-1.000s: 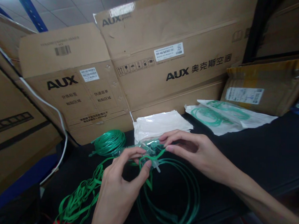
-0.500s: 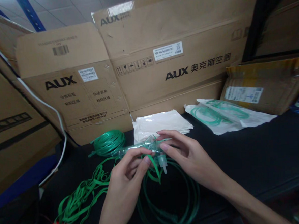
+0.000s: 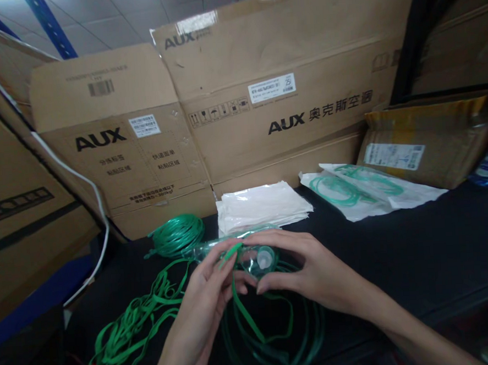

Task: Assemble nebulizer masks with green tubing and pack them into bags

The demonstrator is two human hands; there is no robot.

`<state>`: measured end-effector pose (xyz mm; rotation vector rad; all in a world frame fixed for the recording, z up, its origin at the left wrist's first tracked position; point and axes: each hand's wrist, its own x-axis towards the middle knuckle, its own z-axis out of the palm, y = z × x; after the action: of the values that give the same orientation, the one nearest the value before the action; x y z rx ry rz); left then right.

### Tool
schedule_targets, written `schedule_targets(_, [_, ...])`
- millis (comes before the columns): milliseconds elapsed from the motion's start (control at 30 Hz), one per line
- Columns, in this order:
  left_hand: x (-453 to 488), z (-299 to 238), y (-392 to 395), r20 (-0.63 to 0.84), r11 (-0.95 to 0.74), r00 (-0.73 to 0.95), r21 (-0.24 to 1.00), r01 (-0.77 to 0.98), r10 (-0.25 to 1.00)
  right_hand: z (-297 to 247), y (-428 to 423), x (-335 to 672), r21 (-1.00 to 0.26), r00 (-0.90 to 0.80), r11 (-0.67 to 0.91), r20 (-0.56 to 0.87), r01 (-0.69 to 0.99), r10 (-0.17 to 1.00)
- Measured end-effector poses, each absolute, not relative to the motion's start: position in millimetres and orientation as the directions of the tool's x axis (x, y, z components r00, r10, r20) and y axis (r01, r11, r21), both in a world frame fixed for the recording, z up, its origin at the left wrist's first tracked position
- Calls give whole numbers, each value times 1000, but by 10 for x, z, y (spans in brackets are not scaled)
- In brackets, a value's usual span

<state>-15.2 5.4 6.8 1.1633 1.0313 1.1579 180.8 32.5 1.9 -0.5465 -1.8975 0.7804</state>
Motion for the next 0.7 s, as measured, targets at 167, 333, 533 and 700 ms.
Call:
schedule_targets(167, [-310,118,43,239,-238,52,873,426,970,74,340,1949,-760,-224,621,582,193,782])
schedule_targets(333, [-399,207,-112,115,-374,386,602,706,915,125,376,2089,-781,-26,567,582,260,813])
schedule_targets(533, [-297,130,-237,-199,-306,495,580,755,846,118,422,2116,-832,-1,522,532,189,847])
schedule_targets(700, [-223,84,-199,-248,-295,521,597,746,817,84,453,2109,-870,30,466,476,161,879])
